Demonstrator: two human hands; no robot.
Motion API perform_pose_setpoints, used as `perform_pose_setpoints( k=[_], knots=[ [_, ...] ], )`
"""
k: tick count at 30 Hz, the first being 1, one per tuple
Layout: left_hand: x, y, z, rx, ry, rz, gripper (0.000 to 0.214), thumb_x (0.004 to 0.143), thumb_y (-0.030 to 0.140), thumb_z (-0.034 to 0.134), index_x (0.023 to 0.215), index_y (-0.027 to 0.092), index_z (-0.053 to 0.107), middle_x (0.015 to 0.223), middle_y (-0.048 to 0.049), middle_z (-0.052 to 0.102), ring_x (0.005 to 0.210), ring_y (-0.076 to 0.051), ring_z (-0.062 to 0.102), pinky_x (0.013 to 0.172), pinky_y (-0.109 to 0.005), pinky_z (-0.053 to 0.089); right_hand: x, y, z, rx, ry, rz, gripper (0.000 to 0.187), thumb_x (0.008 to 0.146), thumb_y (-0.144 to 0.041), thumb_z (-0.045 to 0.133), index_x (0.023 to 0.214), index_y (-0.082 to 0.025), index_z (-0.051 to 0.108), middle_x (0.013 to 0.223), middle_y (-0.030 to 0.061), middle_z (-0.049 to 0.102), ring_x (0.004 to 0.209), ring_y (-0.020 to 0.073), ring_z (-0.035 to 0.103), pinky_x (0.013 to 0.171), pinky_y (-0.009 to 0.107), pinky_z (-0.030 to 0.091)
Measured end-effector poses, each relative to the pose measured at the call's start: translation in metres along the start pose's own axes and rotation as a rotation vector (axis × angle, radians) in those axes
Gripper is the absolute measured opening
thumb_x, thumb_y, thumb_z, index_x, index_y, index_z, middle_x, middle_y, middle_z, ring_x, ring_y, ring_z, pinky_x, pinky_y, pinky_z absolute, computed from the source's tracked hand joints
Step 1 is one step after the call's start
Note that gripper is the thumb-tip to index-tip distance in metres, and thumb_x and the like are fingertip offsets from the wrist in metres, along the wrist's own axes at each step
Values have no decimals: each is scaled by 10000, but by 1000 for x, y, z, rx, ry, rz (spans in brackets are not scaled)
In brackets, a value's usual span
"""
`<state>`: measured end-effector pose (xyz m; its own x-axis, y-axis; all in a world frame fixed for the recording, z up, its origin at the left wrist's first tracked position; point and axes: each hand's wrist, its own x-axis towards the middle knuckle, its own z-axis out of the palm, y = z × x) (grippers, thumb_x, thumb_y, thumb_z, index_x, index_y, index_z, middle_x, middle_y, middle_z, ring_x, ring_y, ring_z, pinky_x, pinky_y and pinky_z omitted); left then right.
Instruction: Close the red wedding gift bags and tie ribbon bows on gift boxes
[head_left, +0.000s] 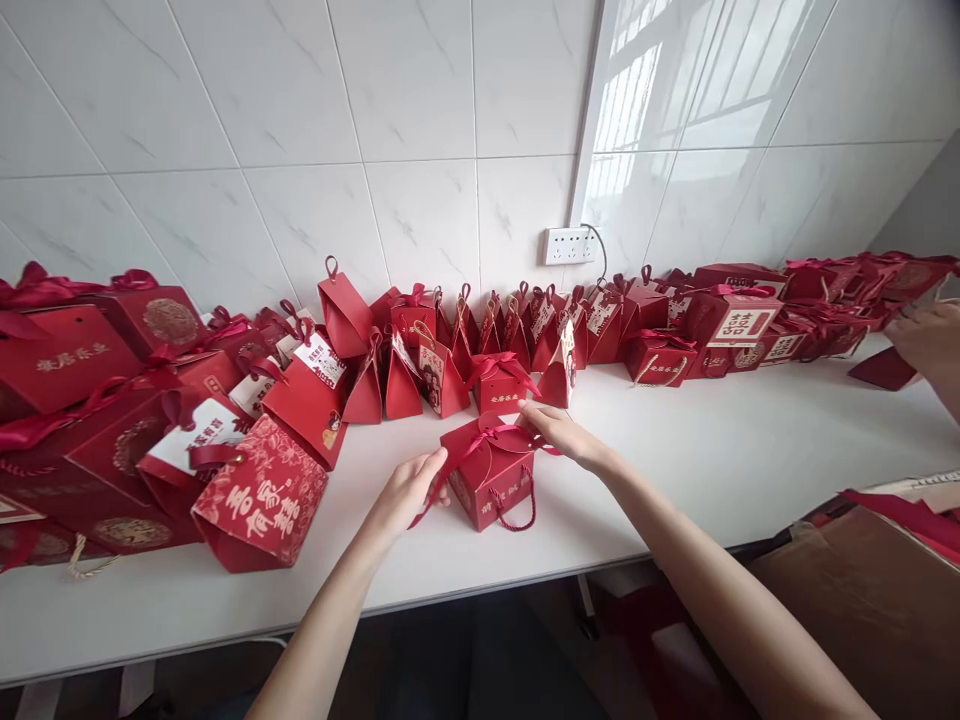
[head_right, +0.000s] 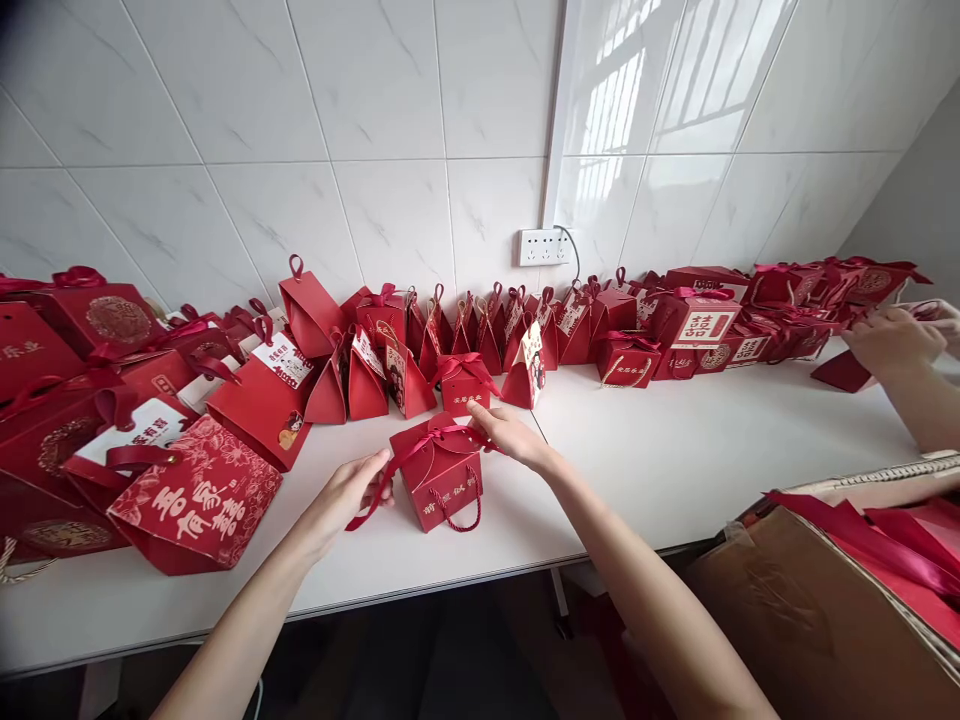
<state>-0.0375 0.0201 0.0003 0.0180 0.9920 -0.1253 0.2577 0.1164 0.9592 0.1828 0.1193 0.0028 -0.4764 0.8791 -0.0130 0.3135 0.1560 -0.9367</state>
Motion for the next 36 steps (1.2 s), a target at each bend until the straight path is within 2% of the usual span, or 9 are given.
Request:
perform_pose_setpoints(
  k=[2,4,8,11,15,18,23,32,36],
  knots=[
    [2,-3,-4,-22,-32,-3,478,762,641,537,626,200,413,581,43,428,585,-133,475,645,-277,382,0,5,0,71,-53,37,633,774,-799,397,594,-193,426,583,-12,463,530,114,439,525,265,379],
    [2,-5,-7,-43,-74,-9,492,736,625,587,598,200,381,555,60,374,549,-109,417,607,-264,343,-5,6,-1,138,-109,54,612,752,-785,463,629,-186,467,578,-16,474,508,103,423,499,255,348],
    [0,-8,-9,-90,-144,-13,483,720,616,626,608,190,429,512,67,374,519,-96,366,576,-257,299,-16,5,-5,233,-199,50,532,708,-678,645,664,-164,514,581,-19,493,496,77,393,467,235,259],
    [1,-12,-9,-142,-162,-6,456,722,602,644,651,178,490,502,69,387,515,-96,378,585,-260,313,-18,7,-6,296,-221,68,537,688,-648,688,616,-177,439,540,-47,432,468,59,342,445,229,177],
    [3,-17,-11,-225,-144,4,439,710,567,688,664,164,520,597,41,464,576,-101,453,621,-259,356,-17,14,-6,373,-215,91,564,646,-631,730,606,-193,378,526,-96,307,449,34,229,438,216,127],
    [3,-21,-12,-280,-134,-7,418,709,536,709,665,159,532,640,27,494,605,-102,480,635,-253,378,-16,17,-7,394,-211,110,537,654,-594,746,622,-193,390,534,-98,323,434,26,184,419,214,91],
    [1,-29,-14,-344,-167,-48,412,693,509,739,649,161,521,595,40,469,552,-83,449,585,-235,374,-15,25,-8,408,-210,110,520,655,-557,763,613,-188,399,533,-94,348,415,16,172,398,209,79],
    [-3,-27,-24,-320,-244,-71,418,721,532,731,650,171,532,454,99,276,436,-52,219,483,-212,335,-19,26,-17,383,-191,66,490,703,-517,757,604,-181,414,527,-98,293,431,24,196,412,217,141],
    [-6,-27,-30,-285,-283,-86,410,736,539,713,652,173,546,426,110,236,416,-50,170,466,-217,339,-24,27,-21,370,-221,64,478,709,-482,771,596,-173,424,538,-91,292,457,29,193,428,222,126]
  ],
)
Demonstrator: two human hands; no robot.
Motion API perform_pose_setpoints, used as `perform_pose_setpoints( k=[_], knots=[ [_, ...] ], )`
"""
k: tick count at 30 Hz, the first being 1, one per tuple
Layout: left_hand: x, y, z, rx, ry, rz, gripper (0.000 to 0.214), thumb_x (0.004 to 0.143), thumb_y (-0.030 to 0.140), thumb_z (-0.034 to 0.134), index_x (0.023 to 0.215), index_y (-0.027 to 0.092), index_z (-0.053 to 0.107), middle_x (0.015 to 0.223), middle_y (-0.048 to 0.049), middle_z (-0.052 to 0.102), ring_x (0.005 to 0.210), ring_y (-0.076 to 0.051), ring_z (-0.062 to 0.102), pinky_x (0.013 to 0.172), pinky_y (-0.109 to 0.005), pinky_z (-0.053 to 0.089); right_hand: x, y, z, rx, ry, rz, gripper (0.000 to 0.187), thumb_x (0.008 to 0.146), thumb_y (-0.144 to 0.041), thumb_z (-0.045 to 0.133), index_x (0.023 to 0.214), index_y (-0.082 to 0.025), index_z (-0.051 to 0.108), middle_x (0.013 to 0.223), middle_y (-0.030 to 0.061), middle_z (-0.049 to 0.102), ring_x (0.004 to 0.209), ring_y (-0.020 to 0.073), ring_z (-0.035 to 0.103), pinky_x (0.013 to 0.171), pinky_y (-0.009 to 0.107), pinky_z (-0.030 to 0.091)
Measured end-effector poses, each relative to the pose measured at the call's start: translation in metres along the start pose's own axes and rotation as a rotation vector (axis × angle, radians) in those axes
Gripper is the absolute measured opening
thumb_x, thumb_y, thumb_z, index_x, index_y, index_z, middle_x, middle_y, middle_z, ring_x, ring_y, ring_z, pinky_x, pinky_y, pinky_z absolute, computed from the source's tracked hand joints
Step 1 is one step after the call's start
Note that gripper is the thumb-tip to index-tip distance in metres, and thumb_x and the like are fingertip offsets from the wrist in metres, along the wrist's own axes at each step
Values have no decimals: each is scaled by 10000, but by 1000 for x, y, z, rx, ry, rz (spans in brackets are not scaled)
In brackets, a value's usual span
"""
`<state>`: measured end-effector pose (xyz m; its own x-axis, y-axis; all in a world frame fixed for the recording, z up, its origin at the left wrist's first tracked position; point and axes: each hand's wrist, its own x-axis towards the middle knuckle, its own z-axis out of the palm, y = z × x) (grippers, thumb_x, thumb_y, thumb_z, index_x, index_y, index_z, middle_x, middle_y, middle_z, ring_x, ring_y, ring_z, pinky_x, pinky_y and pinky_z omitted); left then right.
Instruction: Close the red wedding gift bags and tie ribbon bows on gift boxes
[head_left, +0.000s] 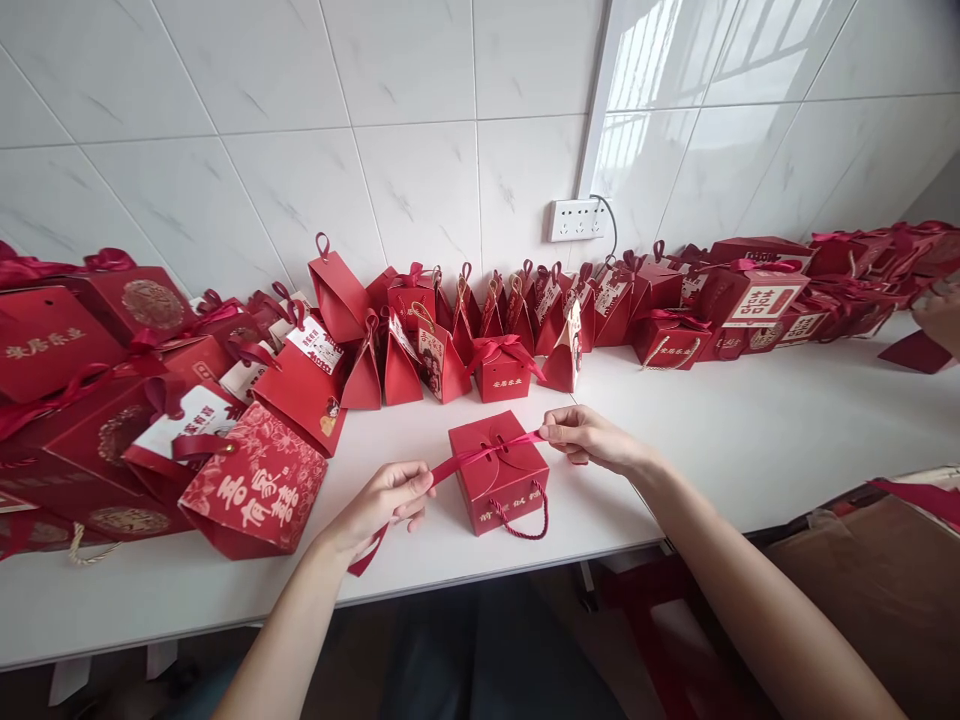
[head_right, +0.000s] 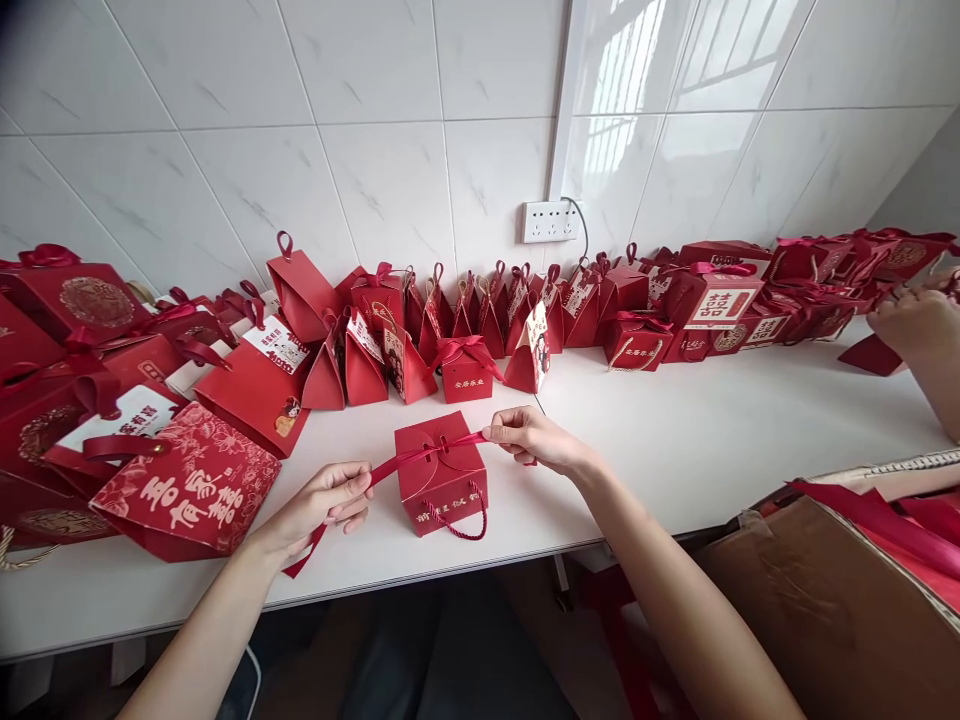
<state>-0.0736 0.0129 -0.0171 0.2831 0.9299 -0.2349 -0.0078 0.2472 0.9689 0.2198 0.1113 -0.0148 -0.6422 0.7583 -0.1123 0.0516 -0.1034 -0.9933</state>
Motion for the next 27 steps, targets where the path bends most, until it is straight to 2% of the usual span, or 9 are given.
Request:
perform_pose_setpoints(
  k=[6,9,12,14,16,18,20,23,27],
  knots=[
    [1,-3,-1,54,-4,-15,423,712,561,700,636,177,540,418,106,244,415,-60,215,490,-235,355,-4,6,3,24,-32,31,518,682,-511,772,589,-181,385,540,-95,280,454,23,161,431,221,83],
    [2,-3,2,107,36,-1,418,725,541,681,606,171,528,449,65,371,463,-88,375,548,-249,370,-6,5,7,28,-49,53,517,682,-539,757,600,-183,391,539,-91,295,452,26,181,432,212,83],
    [-1,0,3,159,58,17,376,748,491,670,614,163,542,586,13,525,589,-120,503,631,-260,395,-12,2,9,11,-67,67,471,686,-537,756,645,-170,463,545,-74,348,463,37,240,425,200,89],
    [-5,4,5,179,54,17,312,766,460,656,693,165,587,672,1,568,644,-133,528,674,-270,413,-16,-3,10,-3,-81,73,450,718,-548,730,681,-167,494,554,-62,386,466,43,274,414,191,106],
    [-10,11,8,221,88,21,260,773,420,650,869,179,630,814,-20,615,767,-161,573,747,-283,435,-19,-8,11,-32,-80,64,452,772,-580,668,690,-169,498,547,-53,422,450,48,303,396,186,152],
    [-13,19,14,281,149,43,343,769,396,646,1047,201,606,982,-47,625,951,-196,583,854,-299,438,-21,-14,12,-91,-58,49,460,804,-604,615,692,-171,507,543,-34,483,428,57,352,385,195,233],
    [-15,26,20,337,175,76,413,757,403,649,1109,204,568,1054,-64,611,1054,-218,560,924,-316,426,-22,-20,13,-149,-28,39,450,800,-598,618,701,-167,530,590,-2,561,430,71,420,402,216,316],
    [-15,31,29,397,140,103,427,762,423,643,1107,203,520,1002,-56,602,969,-209,578,892,-332,442,-22,-32,16,-197,-22,-14,403,789,-544,652,709,-160,561,693,29,606,535,105,517,471,235,387],
    [-12,28,33,551,226,129,412,770,385,638,1113,231,471,975,-25,563,899,-193,581,841,-332,438,-25,-49,21,-301,-104,-118,346,838,-465,602,691,-152,594,689,19,555,606,118,479,552,260,396]
  ],
)
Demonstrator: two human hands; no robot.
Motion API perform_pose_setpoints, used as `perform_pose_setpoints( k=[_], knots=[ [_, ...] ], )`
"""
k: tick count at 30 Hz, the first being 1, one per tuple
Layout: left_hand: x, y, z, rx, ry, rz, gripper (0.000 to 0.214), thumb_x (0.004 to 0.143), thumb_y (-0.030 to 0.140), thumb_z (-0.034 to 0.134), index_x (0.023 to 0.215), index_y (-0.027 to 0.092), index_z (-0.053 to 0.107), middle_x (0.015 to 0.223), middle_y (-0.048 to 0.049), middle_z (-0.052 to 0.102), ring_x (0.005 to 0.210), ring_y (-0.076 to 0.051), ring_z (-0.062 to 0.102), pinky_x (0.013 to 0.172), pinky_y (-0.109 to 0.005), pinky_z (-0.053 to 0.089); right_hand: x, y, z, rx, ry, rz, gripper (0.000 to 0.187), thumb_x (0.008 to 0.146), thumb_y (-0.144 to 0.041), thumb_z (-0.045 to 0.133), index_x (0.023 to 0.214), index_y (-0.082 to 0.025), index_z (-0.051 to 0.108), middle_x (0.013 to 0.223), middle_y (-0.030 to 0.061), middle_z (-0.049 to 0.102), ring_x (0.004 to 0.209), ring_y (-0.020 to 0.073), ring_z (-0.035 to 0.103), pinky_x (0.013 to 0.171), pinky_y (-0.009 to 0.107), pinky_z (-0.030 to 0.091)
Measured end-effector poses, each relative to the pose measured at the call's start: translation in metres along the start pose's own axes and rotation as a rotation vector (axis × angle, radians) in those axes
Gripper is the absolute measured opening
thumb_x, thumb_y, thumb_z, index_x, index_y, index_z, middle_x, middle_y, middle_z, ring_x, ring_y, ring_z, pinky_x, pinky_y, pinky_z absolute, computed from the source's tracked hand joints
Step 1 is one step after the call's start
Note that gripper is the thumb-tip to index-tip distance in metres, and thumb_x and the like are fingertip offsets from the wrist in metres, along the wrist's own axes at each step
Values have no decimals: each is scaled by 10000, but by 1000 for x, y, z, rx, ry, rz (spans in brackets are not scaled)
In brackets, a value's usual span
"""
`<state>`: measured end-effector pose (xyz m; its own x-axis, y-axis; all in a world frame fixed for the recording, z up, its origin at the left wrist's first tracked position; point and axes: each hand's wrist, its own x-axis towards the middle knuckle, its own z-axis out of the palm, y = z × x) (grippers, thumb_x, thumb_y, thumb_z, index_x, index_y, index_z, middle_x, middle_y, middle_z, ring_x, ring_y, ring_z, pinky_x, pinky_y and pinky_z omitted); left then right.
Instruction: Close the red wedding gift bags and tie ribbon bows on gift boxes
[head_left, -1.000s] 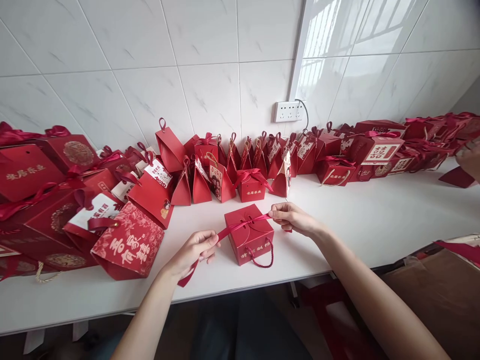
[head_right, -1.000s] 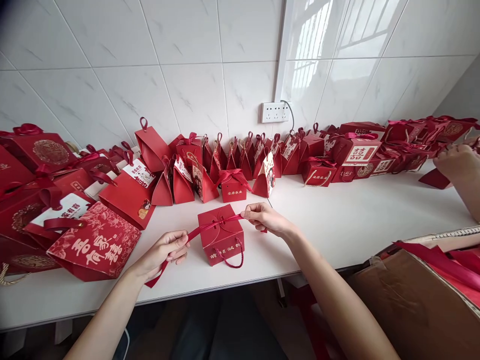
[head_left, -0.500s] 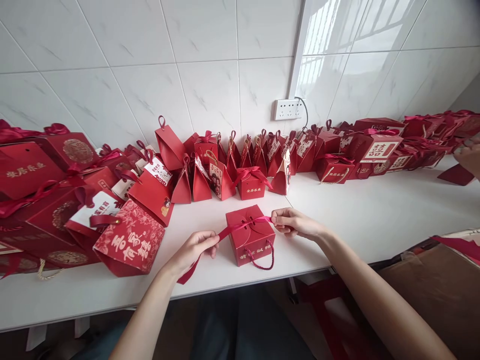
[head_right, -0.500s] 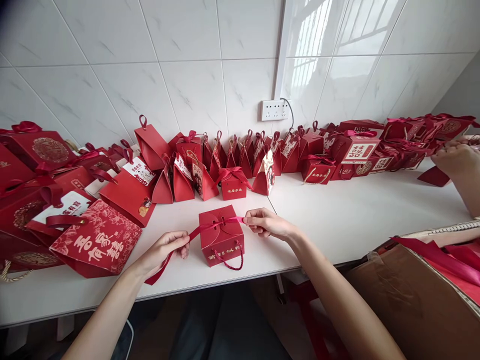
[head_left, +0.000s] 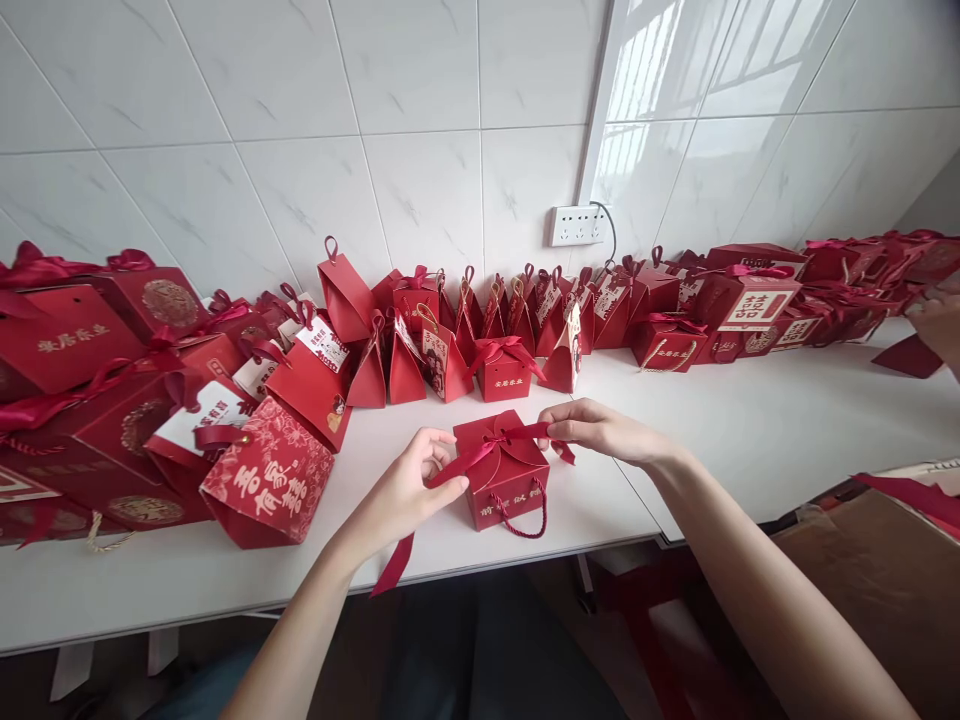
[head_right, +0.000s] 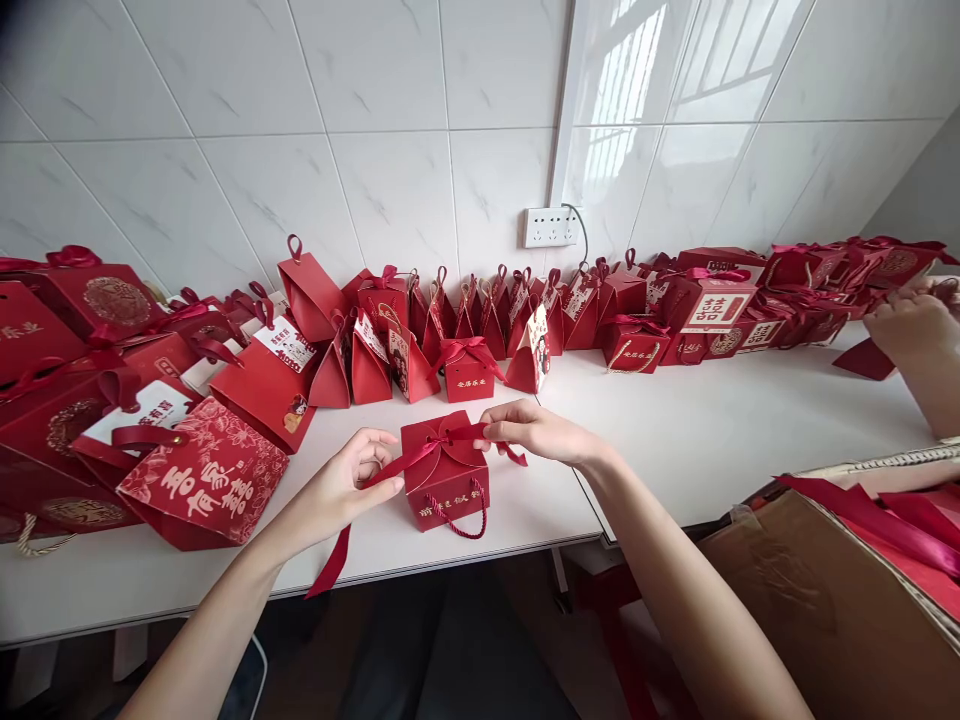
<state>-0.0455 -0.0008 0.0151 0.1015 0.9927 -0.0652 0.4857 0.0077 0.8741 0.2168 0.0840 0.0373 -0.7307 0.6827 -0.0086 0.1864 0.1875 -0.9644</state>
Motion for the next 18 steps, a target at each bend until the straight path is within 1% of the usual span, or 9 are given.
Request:
perform_pose_setpoints(
  k=[3,5,7,9,11,13,15,17,18],
  knots=[
    [0,0,3,94,91,38,332,758,291,614,1052,241,469,955,-6,533,869,-186,587,803,-316,443,1,-11,3,-66,-11,-69,302,857,-416,570,731,-151,639,774,35,584,653,129,487,620,278,413],
    [0,3,4,154,127,113,201,775,257,571,960,233,496,947,-8,537,880,-187,583,816,-314,445,3,-14,6,-93,10,-118,280,856,-394,574,736,-155,657,930,63,629,742,151,537,674,286,436],
    [-1,7,4,222,159,197,83,805,259,537,880,226,525,947,-19,546,932,-198,572,856,-314,440,7,-14,11,-129,36,-170,271,860,-380,575,734,-159,667,1082,87,640,868,191,585,731,301,458],
    [-2,10,4,269,179,242,68,828,283,524,852,226,551,946,-29,555,953,-208,571,860,-312,443,13,-10,17,-184,67,-221,259,872,-377,569,779,-166,687,1158,97,641,988,228,598,804,326,470],
    [-3,12,4,279,182,250,91,828,308,537,859,228,570,955,-35,574,916,-209,590,821,-305,460,19,-6,23,-258,93,-261,261,886,-391,559,840,-179,703,1112,89,675,976,229,614,827,338,474],
    [-4,14,3,281,178,259,105,815,317,557,870,231,584,969,-37,597,881,-211,610,789,-300,473,26,-2,29,-328,147,-282,279,894,-411,548,837,-187,703,989,73,709,859,208,627,774,326,480],
    [-5,16,1,305,167,258,126,792,307,576,893,235,598,982,-36,630,895,-223,625,798,-301,472,30,0,35,-357,228,-275,277,894,-406,548,804,-188,694,878,57,717,771,192,619,712,305,472],
    [-7,20,-1,333,155,207,188,785,336,592,942,236,617,1001,-41,671,959,-248,630,829,-308,460,32,1,40,-344,292,-254,238,883,-374,569,783,-190,682,831,45,713,744,184,616,689,290,462],
    [-7,21,-1,344,146,165,215,793,375,592,951,235,629,1001,-44,688,978,-258,631,831,-308,454,32,0,42,-337,301,-248,222,884,-358,569,783,-190,674,821,41,709,740,182,615,686,286,460]
  ],
)
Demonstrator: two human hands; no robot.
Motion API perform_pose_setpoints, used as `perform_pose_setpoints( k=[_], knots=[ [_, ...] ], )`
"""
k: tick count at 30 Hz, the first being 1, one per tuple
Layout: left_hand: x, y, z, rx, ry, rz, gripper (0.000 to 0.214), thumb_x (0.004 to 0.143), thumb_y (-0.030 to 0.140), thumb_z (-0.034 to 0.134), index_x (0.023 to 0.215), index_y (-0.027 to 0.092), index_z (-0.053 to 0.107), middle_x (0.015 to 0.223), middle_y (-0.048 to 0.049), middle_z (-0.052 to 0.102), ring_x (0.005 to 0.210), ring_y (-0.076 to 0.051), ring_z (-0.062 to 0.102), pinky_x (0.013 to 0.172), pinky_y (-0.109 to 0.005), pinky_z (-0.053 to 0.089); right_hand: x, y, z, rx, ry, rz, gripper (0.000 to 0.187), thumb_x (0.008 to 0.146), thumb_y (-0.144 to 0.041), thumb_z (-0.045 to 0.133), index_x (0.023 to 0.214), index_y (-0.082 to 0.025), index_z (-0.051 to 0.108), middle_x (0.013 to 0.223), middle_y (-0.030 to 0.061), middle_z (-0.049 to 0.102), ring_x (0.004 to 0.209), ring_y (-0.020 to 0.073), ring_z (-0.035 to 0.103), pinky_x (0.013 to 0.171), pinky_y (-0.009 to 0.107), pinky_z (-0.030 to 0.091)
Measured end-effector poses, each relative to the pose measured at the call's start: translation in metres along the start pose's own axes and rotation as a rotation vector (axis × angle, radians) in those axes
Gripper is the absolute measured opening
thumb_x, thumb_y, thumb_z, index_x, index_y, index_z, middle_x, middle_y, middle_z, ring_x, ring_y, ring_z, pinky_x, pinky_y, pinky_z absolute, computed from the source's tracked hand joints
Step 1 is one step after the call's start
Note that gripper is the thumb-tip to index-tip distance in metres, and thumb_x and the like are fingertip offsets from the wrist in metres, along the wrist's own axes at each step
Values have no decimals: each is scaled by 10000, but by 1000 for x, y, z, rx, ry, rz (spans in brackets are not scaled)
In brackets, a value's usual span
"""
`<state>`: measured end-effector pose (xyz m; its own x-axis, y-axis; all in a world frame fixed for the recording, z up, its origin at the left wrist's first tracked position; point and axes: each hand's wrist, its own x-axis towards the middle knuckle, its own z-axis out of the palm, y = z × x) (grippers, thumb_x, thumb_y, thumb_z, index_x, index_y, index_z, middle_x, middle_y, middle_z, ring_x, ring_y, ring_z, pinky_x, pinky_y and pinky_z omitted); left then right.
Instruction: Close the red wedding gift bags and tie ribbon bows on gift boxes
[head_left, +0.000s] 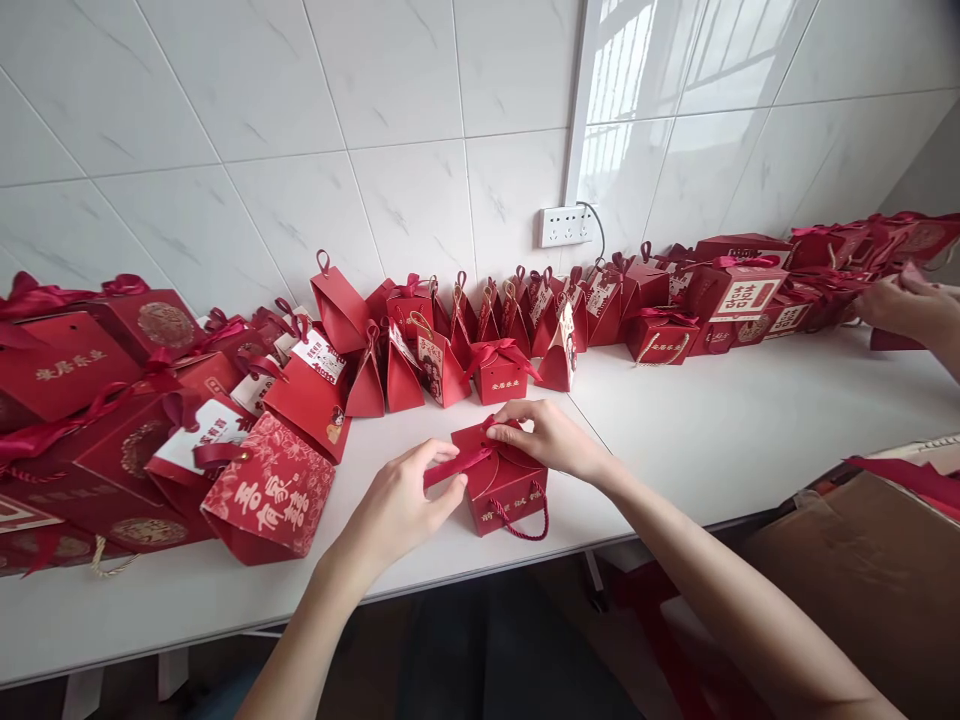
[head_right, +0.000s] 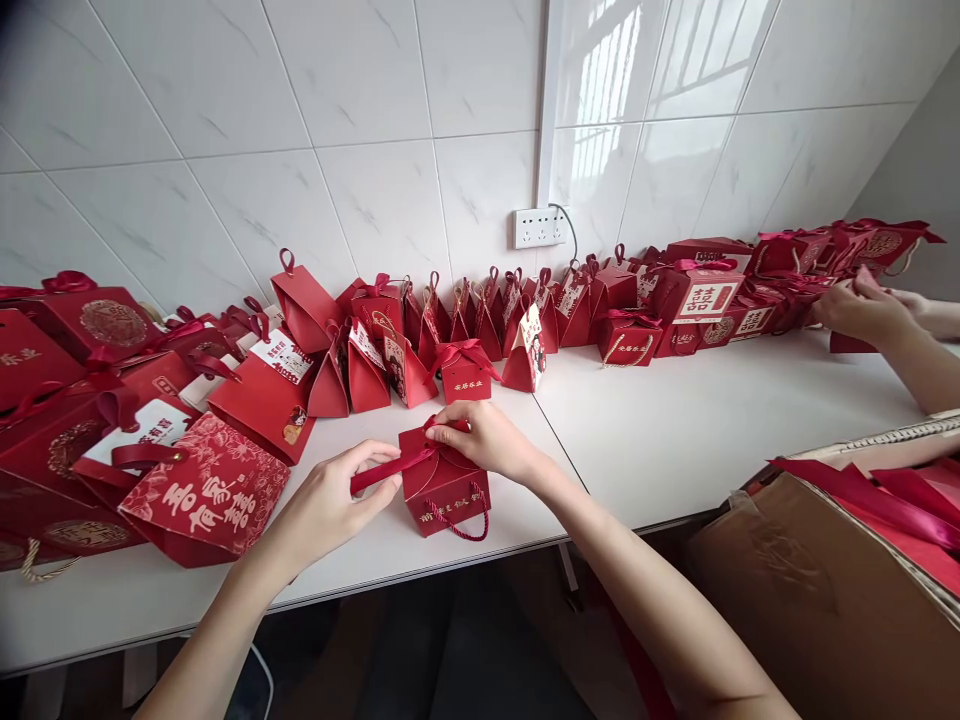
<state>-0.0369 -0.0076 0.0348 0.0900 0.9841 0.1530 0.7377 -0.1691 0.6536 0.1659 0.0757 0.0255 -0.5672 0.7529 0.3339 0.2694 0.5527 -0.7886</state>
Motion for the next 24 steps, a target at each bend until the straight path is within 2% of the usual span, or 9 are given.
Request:
perform_pose_setpoints(
  k=[3,6,12,14,16,19,24],
  knots=[
    [1,3,-3,62,-47,-107,294,841,497,524,810,228,640,832,-31,705,804,-240,641,687,-292,433,-4,-4,1,-33,-13,-31,205,910,-300,517,799,-186,645,827,45,687,750,179,609,706,287,459],
    [3,4,-4,67,-43,-103,308,855,483,510,715,220,590,706,1,656,655,-192,588,603,-270,391,-7,-4,0,-103,-34,-97,219,932,-230,438,814,-182,616,838,55,649,756,176,585,728,298,463],
    [17,10,-3,-92,-6,-64,204,857,397,518,881,215,607,893,-19,675,847,-202,624,713,-263,454,-6,0,3,-121,-2,-148,214,923,-188,436,826,-184,626,853,74,647,760,186,579,750,324,480],
    [24,13,-2,-110,13,-50,257,858,397,523,1021,216,603,975,-34,670,873,-201,630,765,-282,466,-6,1,4,-100,13,-133,208,908,-174,449,812,-193,632,847,64,658,761,183,592,758,318,484],
    [32,15,0,-121,5,-35,332,860,419,526,1122,225,590,1047,-43,653,817,-184,634,769,-293,471,-5,1,5,-82,21,-124,208,893,-156,454,803,-196,637,845,58,665,764,181,605,758,310,488],
    [40,18,3,-121,-32,9,288,865,414,522,1040,223,648,1082,-48,636,752,-162,617,738,-288,471,-5,2,6,-66,20,-133,204,881,-134,461,801,-186,642,872,66,673,788,184,619,766,308,491],
    [43,16,6,-198,-61,51,225,866,403,532,889,200,626,874,-20,661,730,-164,604,706,-269,464,-7,3,5,-45,3,-120,173,889,-161,502,819,-182,658,880,67,681,794,185,623,772,310,490]
  ],
)
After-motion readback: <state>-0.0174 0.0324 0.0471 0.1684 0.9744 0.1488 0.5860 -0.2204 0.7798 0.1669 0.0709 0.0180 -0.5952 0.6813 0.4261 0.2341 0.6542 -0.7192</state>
